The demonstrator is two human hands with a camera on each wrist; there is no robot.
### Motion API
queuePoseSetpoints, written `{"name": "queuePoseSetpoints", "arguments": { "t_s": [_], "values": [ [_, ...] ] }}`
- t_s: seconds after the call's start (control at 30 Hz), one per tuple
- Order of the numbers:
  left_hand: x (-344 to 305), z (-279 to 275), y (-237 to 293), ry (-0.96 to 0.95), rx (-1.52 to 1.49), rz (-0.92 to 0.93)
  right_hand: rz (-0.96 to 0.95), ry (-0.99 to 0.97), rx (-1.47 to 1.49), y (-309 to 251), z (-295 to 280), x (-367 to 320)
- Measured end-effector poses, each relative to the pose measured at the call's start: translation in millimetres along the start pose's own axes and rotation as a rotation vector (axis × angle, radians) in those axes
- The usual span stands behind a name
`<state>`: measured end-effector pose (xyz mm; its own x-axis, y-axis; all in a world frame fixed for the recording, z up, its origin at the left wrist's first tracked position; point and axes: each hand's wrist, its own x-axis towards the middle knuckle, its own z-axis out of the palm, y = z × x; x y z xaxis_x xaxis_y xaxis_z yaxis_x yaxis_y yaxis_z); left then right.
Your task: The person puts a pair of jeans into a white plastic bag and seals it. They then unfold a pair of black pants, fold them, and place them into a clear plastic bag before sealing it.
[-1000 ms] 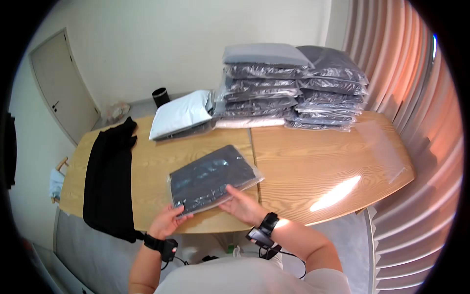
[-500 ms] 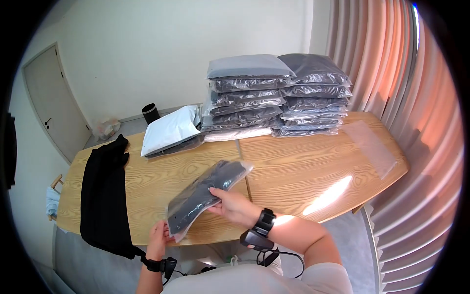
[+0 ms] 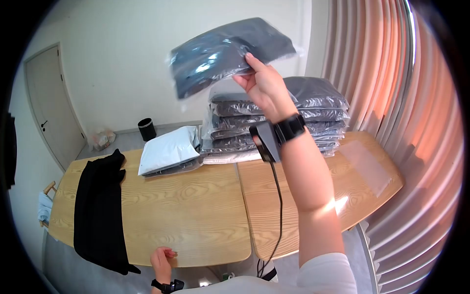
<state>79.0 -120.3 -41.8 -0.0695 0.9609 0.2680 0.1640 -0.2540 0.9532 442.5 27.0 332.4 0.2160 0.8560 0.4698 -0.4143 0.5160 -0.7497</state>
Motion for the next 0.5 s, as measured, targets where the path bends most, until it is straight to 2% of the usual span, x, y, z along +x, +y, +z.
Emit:
{"name": "queuePoseSetpoints", "arguments": {
  "t_s": [0.1,0.13,0.2,0.33,0.4,0.43,0.5],
  "values": [
    [0,0,6,-0.013,0.111,0.064,0.055,0.308,0.040,47,-54,61],
    [-1,0,6,-0.010,0.109,0.068,0.160,0.396,0.087,60,-69,74],
    [-1,0,4,0.010,0.135,0.056,0.264,0.432,0.069,83,-103,89],
    [-1,-1,6,0.004,0.182,0.061,0.258,0.420,-0.092,77,-99,83],
    [-1,1,9,0.005,0.205,0.091,0.378,0.364,-0.217,68,-99,81],
    [-1,1,9,0.001,0.205,0.090,0.379,0.368,-0.218,65,-100,81],
    [-1,0,11,-0.004,0.203,0.090,0.413,0.332,-0.426,61,-101,85]
  ]
}}
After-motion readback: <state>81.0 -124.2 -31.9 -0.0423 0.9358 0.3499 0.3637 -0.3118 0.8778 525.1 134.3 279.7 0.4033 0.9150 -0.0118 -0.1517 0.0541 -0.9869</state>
